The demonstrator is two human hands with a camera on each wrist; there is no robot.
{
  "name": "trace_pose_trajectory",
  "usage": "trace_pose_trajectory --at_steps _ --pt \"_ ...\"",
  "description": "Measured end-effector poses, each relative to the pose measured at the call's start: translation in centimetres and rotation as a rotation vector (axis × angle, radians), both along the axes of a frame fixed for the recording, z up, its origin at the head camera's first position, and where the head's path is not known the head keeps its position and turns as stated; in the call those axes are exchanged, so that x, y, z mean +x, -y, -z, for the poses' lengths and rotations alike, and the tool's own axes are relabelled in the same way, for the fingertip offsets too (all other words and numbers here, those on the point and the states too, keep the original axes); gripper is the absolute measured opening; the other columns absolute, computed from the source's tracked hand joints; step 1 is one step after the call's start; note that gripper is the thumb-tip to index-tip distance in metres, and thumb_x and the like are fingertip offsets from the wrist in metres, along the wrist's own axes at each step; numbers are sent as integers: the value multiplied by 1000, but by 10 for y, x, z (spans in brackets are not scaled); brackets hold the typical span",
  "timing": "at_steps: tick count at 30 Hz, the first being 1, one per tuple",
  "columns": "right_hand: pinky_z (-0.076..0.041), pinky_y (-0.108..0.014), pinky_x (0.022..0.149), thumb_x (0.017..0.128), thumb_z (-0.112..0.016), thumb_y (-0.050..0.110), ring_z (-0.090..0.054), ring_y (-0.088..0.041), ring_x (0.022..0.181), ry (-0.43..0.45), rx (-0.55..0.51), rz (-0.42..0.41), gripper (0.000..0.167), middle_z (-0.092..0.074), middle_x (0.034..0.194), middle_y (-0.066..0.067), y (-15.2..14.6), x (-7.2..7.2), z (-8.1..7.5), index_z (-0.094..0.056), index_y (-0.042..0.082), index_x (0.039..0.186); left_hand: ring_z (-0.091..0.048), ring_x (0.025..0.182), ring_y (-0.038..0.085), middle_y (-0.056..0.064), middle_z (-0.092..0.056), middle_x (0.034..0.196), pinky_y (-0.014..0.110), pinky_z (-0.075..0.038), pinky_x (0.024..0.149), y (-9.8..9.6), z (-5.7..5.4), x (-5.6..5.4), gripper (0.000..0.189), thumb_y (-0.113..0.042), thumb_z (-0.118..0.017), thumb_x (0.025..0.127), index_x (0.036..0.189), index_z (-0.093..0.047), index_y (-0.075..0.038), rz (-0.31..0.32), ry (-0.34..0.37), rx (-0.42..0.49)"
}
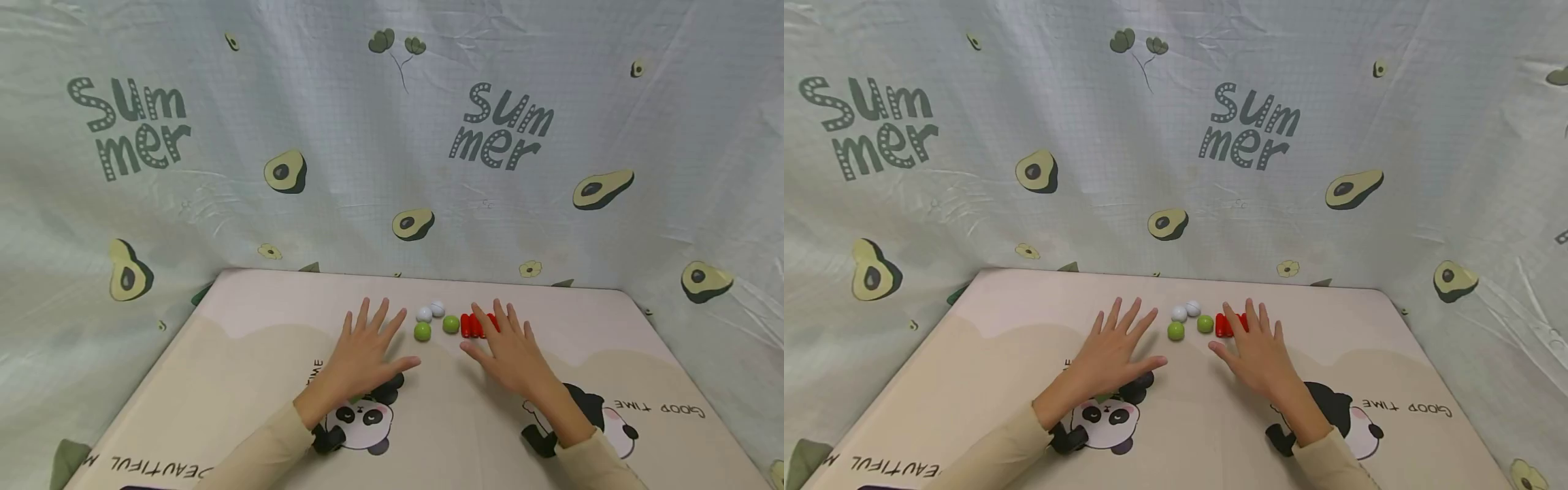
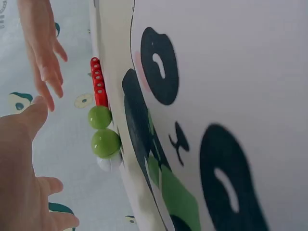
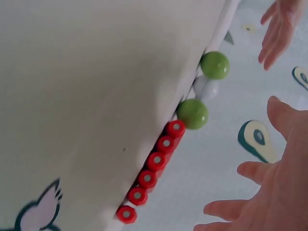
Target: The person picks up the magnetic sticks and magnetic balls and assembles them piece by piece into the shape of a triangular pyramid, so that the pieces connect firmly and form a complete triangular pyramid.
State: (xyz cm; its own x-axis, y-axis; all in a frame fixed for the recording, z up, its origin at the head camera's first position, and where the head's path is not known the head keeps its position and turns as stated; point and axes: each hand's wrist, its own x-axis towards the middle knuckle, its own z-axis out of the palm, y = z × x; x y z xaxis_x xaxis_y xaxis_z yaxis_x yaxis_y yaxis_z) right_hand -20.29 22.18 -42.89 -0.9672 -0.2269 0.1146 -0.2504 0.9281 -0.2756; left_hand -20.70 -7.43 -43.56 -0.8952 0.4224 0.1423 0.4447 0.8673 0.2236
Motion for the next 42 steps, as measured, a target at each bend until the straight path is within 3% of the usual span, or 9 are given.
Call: trace_pose_trajectory --at_steps 18,25,29,34,42 --pt "-21 -80 113 103 -53 55 -17 -64 150 63 4 48 79 -21 164 -37 -34 -24 0 -29 9 163 -21 157 47 15 -28 170 68 -26 121 -27 7 -17 76 -67 -47 100 163 -34 -26 126 12 33" --pt "-24 -78 113 105 -55 43 -19 -65 148 94 2 42 74 -23 162 -40 -50 -38 5 -28 4 162 -34 154 42 14 -33 168 60 -34 120 -34 10 -25 72 -60 -52 102 162 -36 -24 129 58 65" --pt "-32 -77 109 104 -60 29 -27 -61 147 108 -26 34 70 -29 160 -39 -61 -46 10 -29 0 160 -50 141 37 12 -46 160 54 -48 110 -38 10 -28 66 -55 -57 101 156 -46 -21 117 59 93" --pt "-38 -73 108 102 -63 19 -42 -57 139 116 -82 44 65 -41 153 -38 -69 -53 10 -35 -5 156 -59 126 29 9 -58 146 47 -56 98 -42 10 -31 58 -50 -63 100 149 -55 -20 99 67 107" --pt "-58 -55 88 94 -70 11 -66 -45 106 139 -134 -15 57 -64 122 -34 -75 -65 9 -49 -10 143 -66 110 23 8 -67 129 42 -58 87 -46 10 -37 47 -38 -70 98 139 -64 -15 93 53 144"
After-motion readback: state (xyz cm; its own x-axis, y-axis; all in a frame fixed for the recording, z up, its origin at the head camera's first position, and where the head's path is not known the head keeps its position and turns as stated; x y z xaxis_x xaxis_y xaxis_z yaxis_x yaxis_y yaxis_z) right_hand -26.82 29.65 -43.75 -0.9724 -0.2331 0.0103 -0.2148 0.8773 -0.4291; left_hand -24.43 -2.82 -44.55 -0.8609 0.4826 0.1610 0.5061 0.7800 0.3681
